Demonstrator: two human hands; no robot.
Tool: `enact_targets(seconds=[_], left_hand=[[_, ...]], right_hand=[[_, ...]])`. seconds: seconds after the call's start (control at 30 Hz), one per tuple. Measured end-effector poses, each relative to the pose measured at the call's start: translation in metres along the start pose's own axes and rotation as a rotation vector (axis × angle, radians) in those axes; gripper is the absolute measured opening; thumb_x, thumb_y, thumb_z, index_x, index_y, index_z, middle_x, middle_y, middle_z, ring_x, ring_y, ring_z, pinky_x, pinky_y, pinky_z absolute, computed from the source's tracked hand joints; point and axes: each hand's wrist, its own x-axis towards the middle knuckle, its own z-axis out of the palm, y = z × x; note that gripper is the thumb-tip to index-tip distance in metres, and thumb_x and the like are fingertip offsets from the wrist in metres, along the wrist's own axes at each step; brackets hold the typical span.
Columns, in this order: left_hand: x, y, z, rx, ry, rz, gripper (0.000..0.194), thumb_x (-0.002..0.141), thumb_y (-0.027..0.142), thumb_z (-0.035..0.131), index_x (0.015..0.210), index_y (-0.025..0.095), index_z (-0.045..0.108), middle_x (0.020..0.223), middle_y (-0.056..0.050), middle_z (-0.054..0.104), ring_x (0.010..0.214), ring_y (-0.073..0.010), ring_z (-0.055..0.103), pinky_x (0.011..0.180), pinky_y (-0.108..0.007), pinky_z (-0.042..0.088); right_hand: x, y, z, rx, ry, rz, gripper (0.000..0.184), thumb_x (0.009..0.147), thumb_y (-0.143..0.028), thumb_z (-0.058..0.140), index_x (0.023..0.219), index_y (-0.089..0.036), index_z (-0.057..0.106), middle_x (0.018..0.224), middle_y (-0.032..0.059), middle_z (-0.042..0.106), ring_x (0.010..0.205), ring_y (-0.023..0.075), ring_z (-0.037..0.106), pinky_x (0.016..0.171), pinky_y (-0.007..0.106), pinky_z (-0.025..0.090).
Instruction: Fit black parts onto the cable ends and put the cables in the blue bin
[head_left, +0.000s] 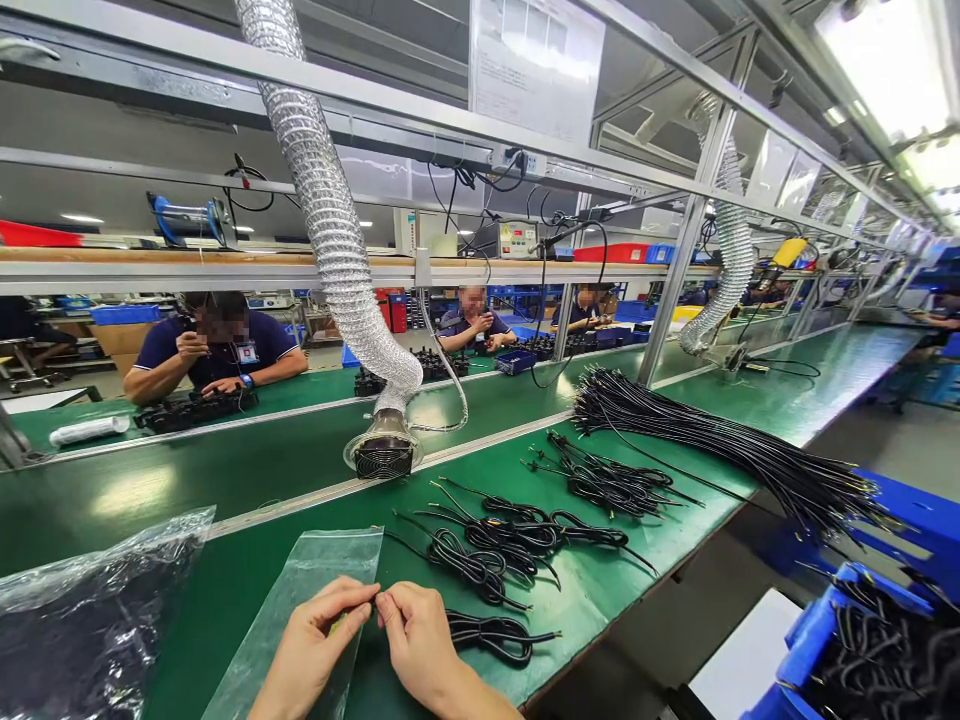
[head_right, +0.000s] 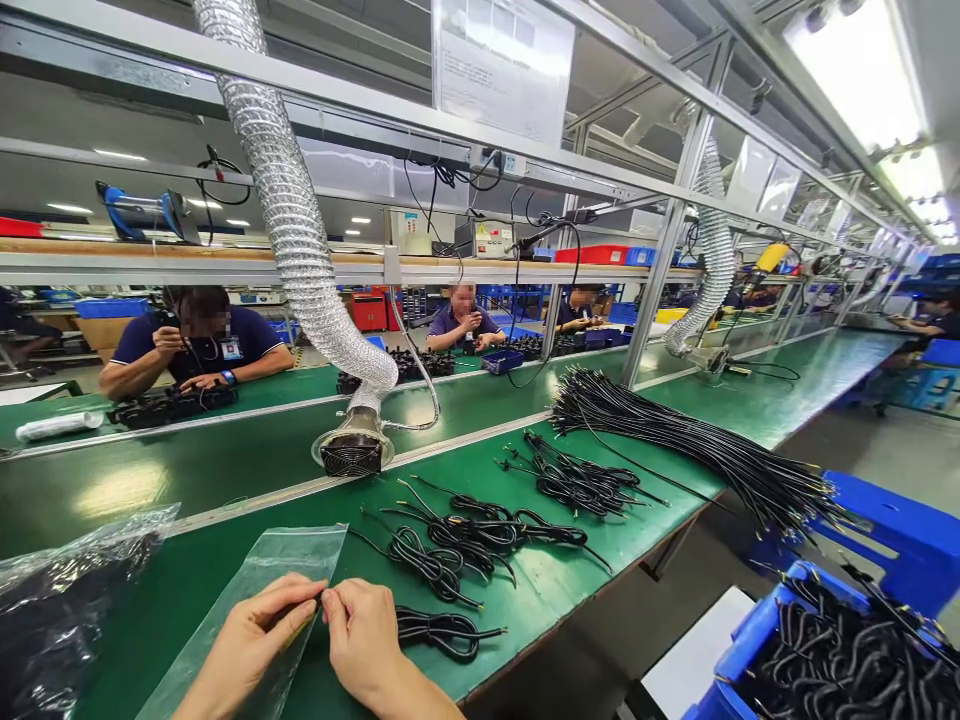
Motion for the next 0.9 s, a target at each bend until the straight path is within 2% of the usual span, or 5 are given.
enact_targets(seconds=[0.27,0.37,0.53,0.7,0.9], left_hand=[[0.0014,0.0015,0.0075,0.040,0.101,0.051,0.040,0.079,0.053,0.064,0.092,0.018,0.077,0.092,-0.012,0.064,0.086,-0.0210,0.064,0.077,-0.026,0.053],[0.0034,0.0007,0.0080,0.025,0.153,-0.006,0.044,0.075,0.056,0.065,0.091,0.017,0.076,0.099,-0.012,0.065,0.093,-0.0228,0.063,0.080,-0.027,0.053],[0.0025,-0.0036,0.0054,-0.075,0.156,-0.172,0.059,0.068,0.061,0.070,0.103,0.013,0.070,0.107,-0.012,0.064,0.099,-0.0227,0.060,0.089,-0.029,0.050],[-0.0004,-0.0077,0.0039,-0.114,0.130,-0.224,0.082,0.069,0.063,0.069,0.127,0.008,0.053,0.103,-0.012,0.062,0.102,-0.0206,0.058,0.090,-0.027,0.049],[-0.0047,0.0017,0.0089,-0.015,0.085,-0.128,0.067,0.077,0.052,0.061,0.129,0.009,0.055,0.098,-0.010,0.064,0.094,-0.0197,0.062,0.089,-0.031,0.049]], right_hand=[[0.0008,0.0032,0.0044,-0.050,-0.007,0.046,0.039,0.100,-0.029,0.039,0.067,-0.013,0.052,0.063,-0.0011,0.052,0.056,0.0075,0.044,0.054,0.023,0.025],[0.0003,0.0028,0.0068,-0.133,0.060,0.038,0.040,0.102,-0.031,0.037,0.071,-0.014,0.054,0.067,0.0000,0.052,0.056,0.0077,0.043,0.053,0.025,0.024],[-0.0025,0.0009,0.0055,-0.118,0.110,0.049,0.018,0.097,-0.026,0.049,0.094,-0.018,0.064,0.083,-0.0002,0.058,0.064,0.0078,0.050,0.058,0.022,0.031],[-0.0034,0.0035,0.0037,-0.137,0.117,-0.007,0.024,0.098,-0.023,0.045,0.080,-0.016,0.060,0.072,-0.0011,0.055,0.061,0.0083,0.048,0.057,0.023,0.029],[-0.0017,0.0034,-0.0013,-0.090,-0.022,0.046,0.030,0.096,-0.021,0.041,0.071,-0.014,0.056,0.067,0.0004,0.055,0.061,0.0087,0.049,0.058,0.023,0.028]])
